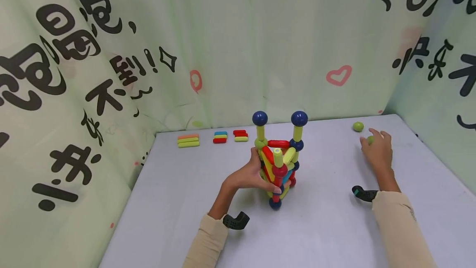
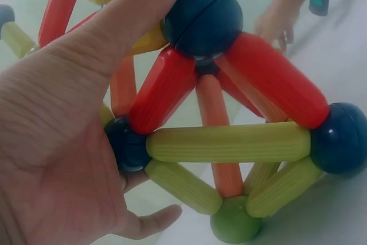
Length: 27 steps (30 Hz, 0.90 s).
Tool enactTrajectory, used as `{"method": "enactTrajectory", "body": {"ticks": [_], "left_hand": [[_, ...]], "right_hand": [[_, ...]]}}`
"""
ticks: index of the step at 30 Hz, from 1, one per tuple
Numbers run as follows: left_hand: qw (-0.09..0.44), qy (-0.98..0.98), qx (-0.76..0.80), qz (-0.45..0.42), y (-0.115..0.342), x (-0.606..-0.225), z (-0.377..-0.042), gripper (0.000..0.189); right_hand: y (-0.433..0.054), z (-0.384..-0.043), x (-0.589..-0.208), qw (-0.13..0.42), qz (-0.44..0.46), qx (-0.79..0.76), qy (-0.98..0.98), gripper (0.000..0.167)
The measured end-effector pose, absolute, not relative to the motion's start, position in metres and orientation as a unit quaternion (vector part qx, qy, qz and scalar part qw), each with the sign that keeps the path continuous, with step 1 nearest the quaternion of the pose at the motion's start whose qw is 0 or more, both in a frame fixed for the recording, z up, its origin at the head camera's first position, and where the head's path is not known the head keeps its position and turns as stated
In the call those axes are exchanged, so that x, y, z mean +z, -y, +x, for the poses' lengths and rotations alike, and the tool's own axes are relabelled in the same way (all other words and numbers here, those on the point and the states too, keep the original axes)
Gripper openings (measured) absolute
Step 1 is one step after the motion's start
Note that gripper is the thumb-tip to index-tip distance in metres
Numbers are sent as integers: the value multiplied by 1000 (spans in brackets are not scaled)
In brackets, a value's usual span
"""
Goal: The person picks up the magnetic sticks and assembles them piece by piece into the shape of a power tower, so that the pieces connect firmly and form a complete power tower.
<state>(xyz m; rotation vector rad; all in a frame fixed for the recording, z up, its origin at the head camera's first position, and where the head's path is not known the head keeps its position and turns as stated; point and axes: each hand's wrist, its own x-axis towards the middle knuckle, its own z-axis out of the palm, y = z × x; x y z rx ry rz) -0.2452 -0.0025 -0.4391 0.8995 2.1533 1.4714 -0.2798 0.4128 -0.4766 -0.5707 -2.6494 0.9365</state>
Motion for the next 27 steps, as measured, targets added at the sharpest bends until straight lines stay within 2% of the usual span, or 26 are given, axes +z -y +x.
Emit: {"method": "enactTrajectory", "body": {"ticks": [2, 4, 9, 16, 20, 27], "left_hand": [[182, -768, 525, 319, 1, -439, -245, 101], [176, -770, 527, 315, 1, -439, -244, 101], [169, -776, 526, 304, -1, -439, -243, 102], [180, -781, 521, 294, -2, -441, -243, 102], [171, -785, 512, 305, -2, -440, -242, 104], [179, -781, 517, 303, -1, -439, -243, 102]], "right_hand": [[-422, -281, -483, 93, -192, 298, 930, 58], [-427, -281, -486, 80, -176, 280, 940, 55], [-429, -280, -488, 123, -132, 258, 949, 39], [-411, -266, -485, 160, -137, 337, 918, 48], [-390, -256, -463, 190, -101, 408, 887, 49], [-339, -235, -397, 278, 30, 589, 758, 35]]}}
